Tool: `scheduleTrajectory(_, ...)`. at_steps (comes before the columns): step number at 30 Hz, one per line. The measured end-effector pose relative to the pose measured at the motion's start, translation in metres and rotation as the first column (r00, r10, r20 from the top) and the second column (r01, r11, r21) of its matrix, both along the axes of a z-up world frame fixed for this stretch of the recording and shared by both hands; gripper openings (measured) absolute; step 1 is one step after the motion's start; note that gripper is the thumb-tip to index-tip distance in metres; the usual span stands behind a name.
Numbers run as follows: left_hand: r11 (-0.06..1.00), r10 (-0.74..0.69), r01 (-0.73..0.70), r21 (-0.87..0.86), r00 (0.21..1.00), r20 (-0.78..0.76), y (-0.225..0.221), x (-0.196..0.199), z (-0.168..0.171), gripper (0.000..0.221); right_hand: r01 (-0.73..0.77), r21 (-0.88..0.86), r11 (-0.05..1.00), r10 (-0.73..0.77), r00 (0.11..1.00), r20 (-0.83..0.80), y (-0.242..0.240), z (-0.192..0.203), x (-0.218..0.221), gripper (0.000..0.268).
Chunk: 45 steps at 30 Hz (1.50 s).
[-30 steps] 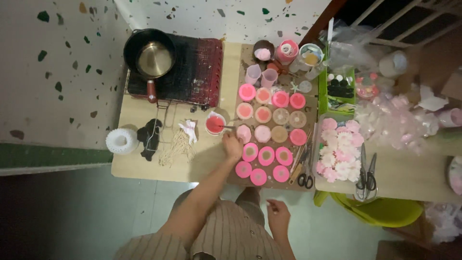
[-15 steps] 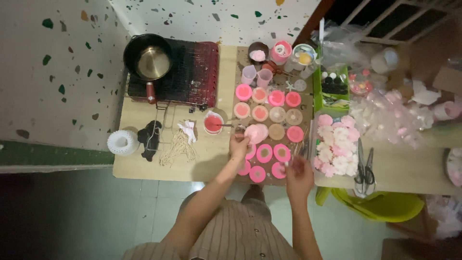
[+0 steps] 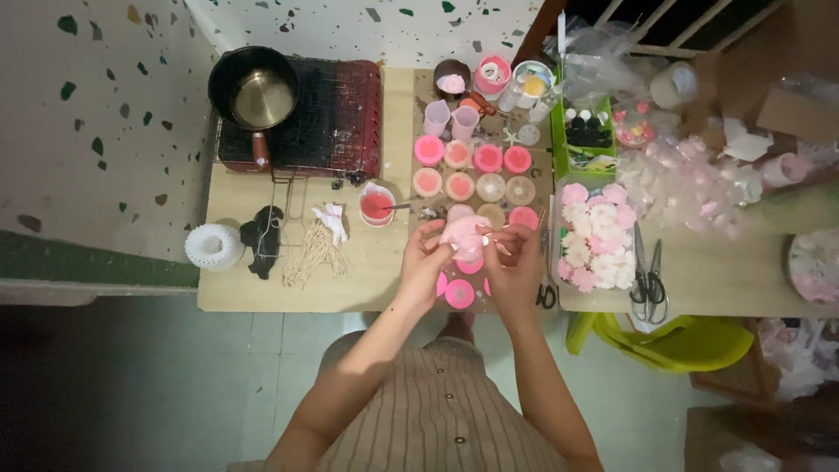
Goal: Shaping and preparing decorative flower-shaped candles on a workbench using molds and heat.
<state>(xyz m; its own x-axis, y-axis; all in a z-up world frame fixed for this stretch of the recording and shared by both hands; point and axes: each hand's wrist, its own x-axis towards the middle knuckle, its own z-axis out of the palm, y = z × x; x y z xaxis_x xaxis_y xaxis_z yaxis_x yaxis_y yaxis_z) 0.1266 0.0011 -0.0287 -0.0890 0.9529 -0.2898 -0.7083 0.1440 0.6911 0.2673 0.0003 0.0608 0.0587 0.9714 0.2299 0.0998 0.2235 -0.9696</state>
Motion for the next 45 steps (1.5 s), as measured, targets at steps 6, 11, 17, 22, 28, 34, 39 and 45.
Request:
scheduleTrajectory(6,0.997,-0.004,0.007,0.072,0.999,-0.035,-0.009,-0.005,0.018,0.053,0.007,0.076,0.997,-0.013,0.996,0.086,-0.009,0.005,-0.009,0.03)
scheduleTrajectory(11,0.996,-0.001,0.003,0.088,1.0,-0.025,-0.016,-0.006,0.035,0.053,0.016,0.112,0.994,-0.039,0.978,0.206,-0.014,0.003,-0.012,0.024)
scheduleTrajectory(17,0.981,0.109,-0.07,0.179,0.97,-0.218,-0.023,-0.003,0.025,0.06,0.004,0.159,0.987,-0.063,0.93,0.363,-0.019,-0.009,-0.021,0.027)
scheduleTrajectory(22,0.985,0.134,-0.095,0.144,0.947,-0.294,-0.028,-0.007,0.035,0.058,-0.024,0.176,0.984,-0.042,0.931,0.363,-0.019,-0.018,-0.024,0.027)
scheduleTrajectory(28,0.989,0.116,-0.09,0.117,0.962,-0.246,-0.027,-0.009,0.029,0.06,-0.015,0.118,0.993,-0.028,0.935,0.353,-0.018,-0.014,-0.028,0.027)
scheduleTrajectory(34,0.998,0.054,-0.056,-0.012,0.991,-0.125,-0.024,-0.016,0.008,0.065,-0.002,0.115,0.993,-0.05,0.893,0.448,-0.019,-0.016,-0.025,0.029)
scheduleTrajectory(39,1.0,-0.002,0.002,-0.004,0.997,-0.083,-0.025,-0.018,0.01,0.071,0.02,0.1,0.995,-0.069,0.857,0.51,-0.017,-0.008,-0.025,0.031)
scheduleTrajectory(45,0.997,-0.05,0.058,0.052,0.987,-0.15,-0.027,-0.02,0.016,0.072,0.022,0.029,0.999,-0.034,0.85,0.525,-0.015,0.0,-0.022,0.042)
